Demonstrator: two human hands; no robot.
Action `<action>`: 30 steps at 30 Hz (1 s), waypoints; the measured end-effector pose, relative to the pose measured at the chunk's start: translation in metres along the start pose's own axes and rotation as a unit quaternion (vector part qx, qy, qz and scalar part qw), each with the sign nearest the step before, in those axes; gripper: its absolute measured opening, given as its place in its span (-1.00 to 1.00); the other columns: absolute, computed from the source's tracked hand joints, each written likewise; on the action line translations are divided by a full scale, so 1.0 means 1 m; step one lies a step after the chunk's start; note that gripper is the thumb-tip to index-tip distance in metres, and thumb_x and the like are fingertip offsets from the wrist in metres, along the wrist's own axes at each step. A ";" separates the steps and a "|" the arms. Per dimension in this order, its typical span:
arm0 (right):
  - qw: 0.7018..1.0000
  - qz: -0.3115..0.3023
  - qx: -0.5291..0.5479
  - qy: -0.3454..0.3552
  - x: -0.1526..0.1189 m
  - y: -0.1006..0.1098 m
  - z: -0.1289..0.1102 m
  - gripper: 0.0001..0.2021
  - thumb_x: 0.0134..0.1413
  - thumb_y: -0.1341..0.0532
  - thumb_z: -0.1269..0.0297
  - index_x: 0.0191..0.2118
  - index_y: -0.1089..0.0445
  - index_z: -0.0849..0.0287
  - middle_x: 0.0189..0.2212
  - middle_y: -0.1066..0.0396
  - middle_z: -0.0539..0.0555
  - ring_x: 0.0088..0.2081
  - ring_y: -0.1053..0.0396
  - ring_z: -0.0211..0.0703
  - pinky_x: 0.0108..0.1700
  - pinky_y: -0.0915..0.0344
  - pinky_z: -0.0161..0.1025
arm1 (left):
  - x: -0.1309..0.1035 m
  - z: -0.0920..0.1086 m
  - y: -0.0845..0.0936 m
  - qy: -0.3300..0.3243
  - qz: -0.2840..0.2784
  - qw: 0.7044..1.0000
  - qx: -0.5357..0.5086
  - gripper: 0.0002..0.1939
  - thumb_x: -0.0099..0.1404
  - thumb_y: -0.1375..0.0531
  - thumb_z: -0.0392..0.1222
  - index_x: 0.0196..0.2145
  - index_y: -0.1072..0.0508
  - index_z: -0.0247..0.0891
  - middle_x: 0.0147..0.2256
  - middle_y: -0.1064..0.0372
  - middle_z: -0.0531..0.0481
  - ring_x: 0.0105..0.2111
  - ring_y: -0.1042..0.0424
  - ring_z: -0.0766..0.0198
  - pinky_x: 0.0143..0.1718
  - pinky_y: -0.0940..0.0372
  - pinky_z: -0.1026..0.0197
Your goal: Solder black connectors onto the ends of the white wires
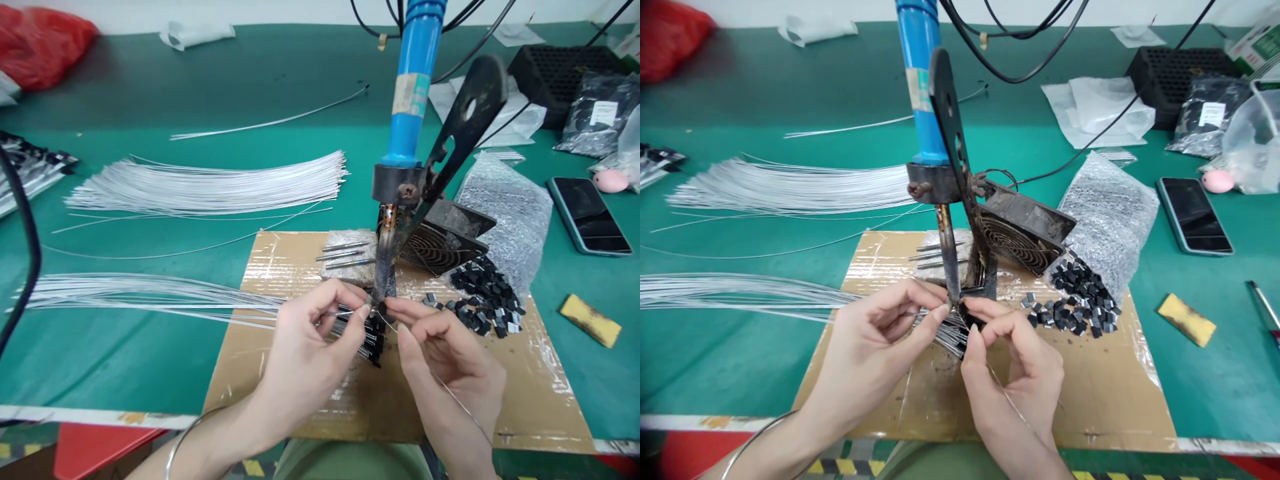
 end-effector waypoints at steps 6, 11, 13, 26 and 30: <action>1.000 0.003 -0.001 0.001 0.000 0.000 -0.002 -0.82 0.23 -0.30 0.46 -0.38 -0.39 0.09 -0.07 -0.64 0.04 0.01 -0.60 -0.20 0.06 -0.50 -0.36 | 0.000 0.003 0.001 -0.004 0.002 1.000 0.006 -0.86 0.24 -0.23 -0.27 -0.49 -0.49 -0.26 -0.42 -0.55 0.01 -0.53 -0.33 0.38 -0.55 -0.14 0.35; 1.000 0.004 -0.003 0.001 0.000 0.000 -0.003 -0.83 0.23 -0.30 0.45 -0.38 -0.40 0.09 -0.08 -0.64 0.08 0.01 -0.60 -0.13 0.05 -0.52 -0.28 | 0.000 0.004 0.001 -0.004 0.001 1.000 0.005 -0.86 0.24 -0.24 -0.27 -0.49 -0.49 -0.26 -0.42 -0.56 0.00 -0.51 -0.37 0.36 -0.54 -0.17 0.35; 1.000 0.003 -0.005 0.004 0.000 0.000 -0.003 -0.83 0.23 -0.30 0.44 -0.38 -0.39 0.09 -0.08 -0.64 0.10 0.01 -0.61 -0.10 0.04 -0.53 -0.25 | 0.000 0.004 0.001 -0.003 0.003 1.000 0.006 -0.86 0.23 -0.24 -0.28 -0.49 -0.49 -0.25 -0.42 -0.57 0.00 -0.50 -0.40 0.35 -0.53 -0.18 0.35; 1.000 0.015 -0.010 -0.004 -0.002 -0.001 -0.002 -0.83 0.24 -0.30 0.40 -0.39 -0.39 0.09 -0.09 -0.64 0.07 -0.02 -0.60 -0.15 0.06 -0.48 -0.27 | 0.000 0.003 0.001 -0.010 0.000 1.000 0.001 -0.86 0.25 -0.23 -0.28 -0.48 -0.49 -0.25 -0.40 -0.56 0.00 -0.47 -0.41 0.35 -0.52 -0.19 0.36; 0.999 0.033 -0.008 -0.021 -0.003 -0.001 -0.002 -0.83 0.25 -0.30 0.39 -0.38 -0.39 0.09 -0.09 -0.64 0.08 -0.02 -0.60 -0.13 0.07 -0.48 -0.23 | 0.000 0.003 0.000 -0.010 -0.002 1.000 0.000 -0.85 0.25 -0.23 -0.29 -0.48 -0.49 -0.26 -0.41 -0.56 0.00 -0.48 -0.39 0.35 -0.52 -0.18 0.36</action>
Point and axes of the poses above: each hand's wrist, its own x-axis towards the middle knuckle, its own y-axis out of the back of the hand, z = x × y, the point moved 8 cm from there along x, towards the middle knuckle
